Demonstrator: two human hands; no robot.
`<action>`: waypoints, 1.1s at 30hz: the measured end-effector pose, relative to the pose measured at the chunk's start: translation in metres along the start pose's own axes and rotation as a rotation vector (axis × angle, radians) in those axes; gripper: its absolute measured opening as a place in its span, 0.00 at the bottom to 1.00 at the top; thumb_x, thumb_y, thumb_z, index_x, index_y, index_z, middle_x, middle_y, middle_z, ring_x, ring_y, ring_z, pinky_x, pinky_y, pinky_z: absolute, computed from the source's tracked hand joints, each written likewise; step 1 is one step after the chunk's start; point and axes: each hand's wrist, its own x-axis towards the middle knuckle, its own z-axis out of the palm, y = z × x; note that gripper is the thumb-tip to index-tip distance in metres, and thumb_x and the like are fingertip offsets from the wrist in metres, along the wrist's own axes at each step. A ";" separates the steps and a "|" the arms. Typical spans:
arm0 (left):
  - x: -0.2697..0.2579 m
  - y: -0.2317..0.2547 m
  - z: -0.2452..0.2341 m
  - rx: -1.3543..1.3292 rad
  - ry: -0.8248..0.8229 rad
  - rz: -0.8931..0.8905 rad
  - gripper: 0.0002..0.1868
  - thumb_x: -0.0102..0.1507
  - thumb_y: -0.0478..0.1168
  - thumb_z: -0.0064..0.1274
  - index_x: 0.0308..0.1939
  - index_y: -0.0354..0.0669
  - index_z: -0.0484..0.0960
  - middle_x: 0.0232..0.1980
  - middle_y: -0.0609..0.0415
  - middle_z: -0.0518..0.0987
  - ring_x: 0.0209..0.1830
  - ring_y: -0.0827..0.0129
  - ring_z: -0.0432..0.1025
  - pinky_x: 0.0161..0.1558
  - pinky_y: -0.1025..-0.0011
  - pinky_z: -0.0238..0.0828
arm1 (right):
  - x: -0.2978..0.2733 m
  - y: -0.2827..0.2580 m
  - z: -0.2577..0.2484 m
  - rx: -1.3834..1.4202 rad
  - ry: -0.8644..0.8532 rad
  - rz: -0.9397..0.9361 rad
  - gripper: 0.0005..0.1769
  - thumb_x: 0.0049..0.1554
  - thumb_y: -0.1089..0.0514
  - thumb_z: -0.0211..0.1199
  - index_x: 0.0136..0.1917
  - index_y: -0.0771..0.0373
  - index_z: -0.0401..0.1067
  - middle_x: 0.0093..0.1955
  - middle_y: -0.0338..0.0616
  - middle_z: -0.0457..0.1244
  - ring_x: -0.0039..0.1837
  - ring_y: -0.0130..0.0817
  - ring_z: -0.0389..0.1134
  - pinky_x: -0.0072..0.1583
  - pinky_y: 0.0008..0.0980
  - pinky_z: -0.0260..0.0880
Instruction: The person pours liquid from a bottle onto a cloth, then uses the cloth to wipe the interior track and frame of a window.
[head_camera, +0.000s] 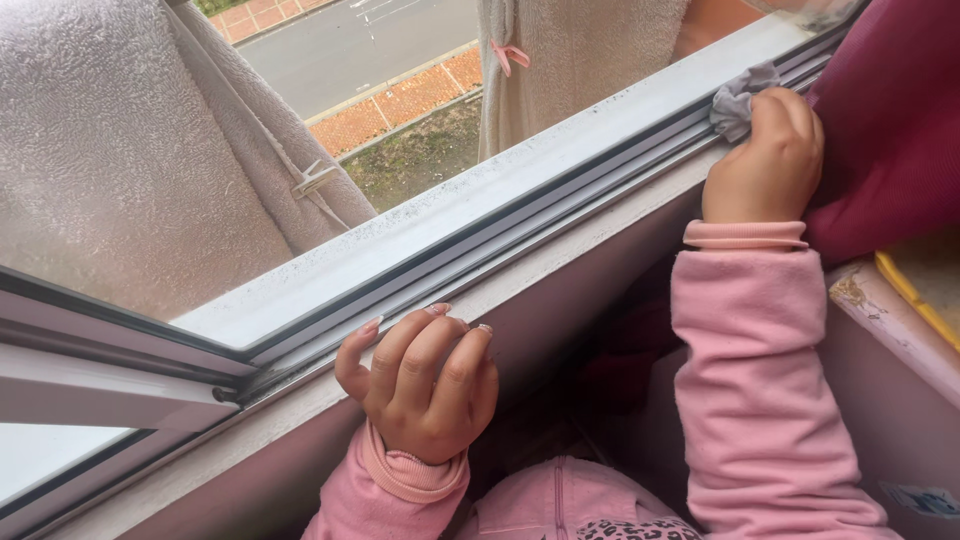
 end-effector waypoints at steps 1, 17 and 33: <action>-0.001 0.000 -0.001 0.006 -0.006 0.005 0.08 0.63 0.36 0.59 0.43 0.56 0.84 0.46 0.63 0.78 0.54 0.71 0.75 0.70 0.57 0.51 | 0.004 0.014 0.009 -0.005 0.002 0.004 0.18 0.52 0.79 0.50 0.53 0.73 0.74 0.60 0.53 0.67 0.65 0.56 0.66 0.69 0.47 0.66; -0.002 -0.004 -0.024 -0.134 -0.021 0.002 0.10 0.60 0.34 0.61 0.45 0.50 0.83 0.47 0.60 0.77 0.55 0.65 0.74 0.69 0.54 0.58 | -0.029 -0.172 -0.070 0.295 -0.076 -0.157 0.10 0.53 0.71 0.58 0.48 0.70 0.75 0.52 0.50 0.66 0.58 0.51 0.67 0.61 0.44 0.70; -0.002 0.015 -0.069 -0.229 0.074 -0.376 0.19 0.69 0.38 0.54 0.63 0.37 0.75 0.62 0.45 0.76 0.61 0.52 0.73 0.65 0.60 0.70 | -0.050 -0.195 -0.085 2.296 -0.877 0.904 0.25 0.65 0.68 0.39 0.72 0.73 0.63 0.64 0.59 0.66 0.65 0.46 0.69 0.69 0.44 0.68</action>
